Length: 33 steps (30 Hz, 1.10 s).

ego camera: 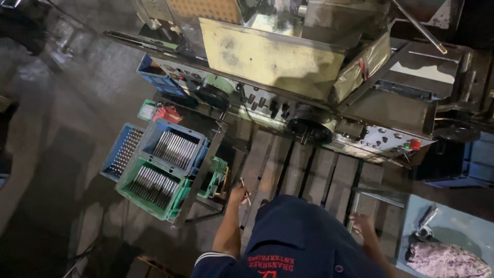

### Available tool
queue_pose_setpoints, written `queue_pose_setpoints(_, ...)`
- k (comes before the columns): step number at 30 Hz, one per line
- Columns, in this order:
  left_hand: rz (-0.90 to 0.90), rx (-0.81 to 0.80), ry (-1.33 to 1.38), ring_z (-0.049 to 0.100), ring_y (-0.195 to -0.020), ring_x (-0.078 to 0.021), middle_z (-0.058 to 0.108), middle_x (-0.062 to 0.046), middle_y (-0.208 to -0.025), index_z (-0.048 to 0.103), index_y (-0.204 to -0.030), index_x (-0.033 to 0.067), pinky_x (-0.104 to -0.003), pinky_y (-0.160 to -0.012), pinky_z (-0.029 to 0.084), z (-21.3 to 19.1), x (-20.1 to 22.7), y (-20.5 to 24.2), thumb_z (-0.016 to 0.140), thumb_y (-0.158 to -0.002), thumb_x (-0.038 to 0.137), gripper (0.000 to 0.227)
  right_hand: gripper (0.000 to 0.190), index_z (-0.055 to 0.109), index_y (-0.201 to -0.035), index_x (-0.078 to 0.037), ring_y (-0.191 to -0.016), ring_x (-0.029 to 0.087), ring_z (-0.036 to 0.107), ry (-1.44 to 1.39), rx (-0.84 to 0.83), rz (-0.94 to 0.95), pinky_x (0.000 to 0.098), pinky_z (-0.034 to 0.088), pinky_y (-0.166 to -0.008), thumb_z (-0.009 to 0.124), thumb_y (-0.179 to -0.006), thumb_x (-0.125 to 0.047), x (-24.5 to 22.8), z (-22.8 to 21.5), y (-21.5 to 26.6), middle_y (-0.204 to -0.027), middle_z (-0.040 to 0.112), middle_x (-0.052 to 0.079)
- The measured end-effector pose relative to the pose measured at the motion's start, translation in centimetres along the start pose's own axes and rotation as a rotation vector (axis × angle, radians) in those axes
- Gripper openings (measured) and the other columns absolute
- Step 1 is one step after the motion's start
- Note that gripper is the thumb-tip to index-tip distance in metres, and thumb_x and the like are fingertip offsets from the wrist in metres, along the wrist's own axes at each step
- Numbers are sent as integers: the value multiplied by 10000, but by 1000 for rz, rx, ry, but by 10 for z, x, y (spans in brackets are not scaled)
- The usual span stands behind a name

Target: The person repeatedly picks up small cylindrical metal rods from a green bin, inserts them into a lathe chuck, operates the machine to machine the rods, and then removes the finished pieces. The process is repeated multiple times throughout the clip.

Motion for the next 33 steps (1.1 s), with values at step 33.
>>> queue_pose_setpoints(33,-109,11,92,559,-484,-171,660,-104,-700,639,-865,44,-337,-418,505,4,-14,8,615,-918,177,146,293,691,-991,-36,-632,168,529,-62,-5,-166,322,396,-523,544,-1085,-272,-27,12,-28,-800,616,67)
Point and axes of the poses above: each hand's wrist, its own y-axis away from the middle knuckle, its own z-axis out of the palm, x = y × z, the point moved 8 cm from there along -y, towards the middle knuckle
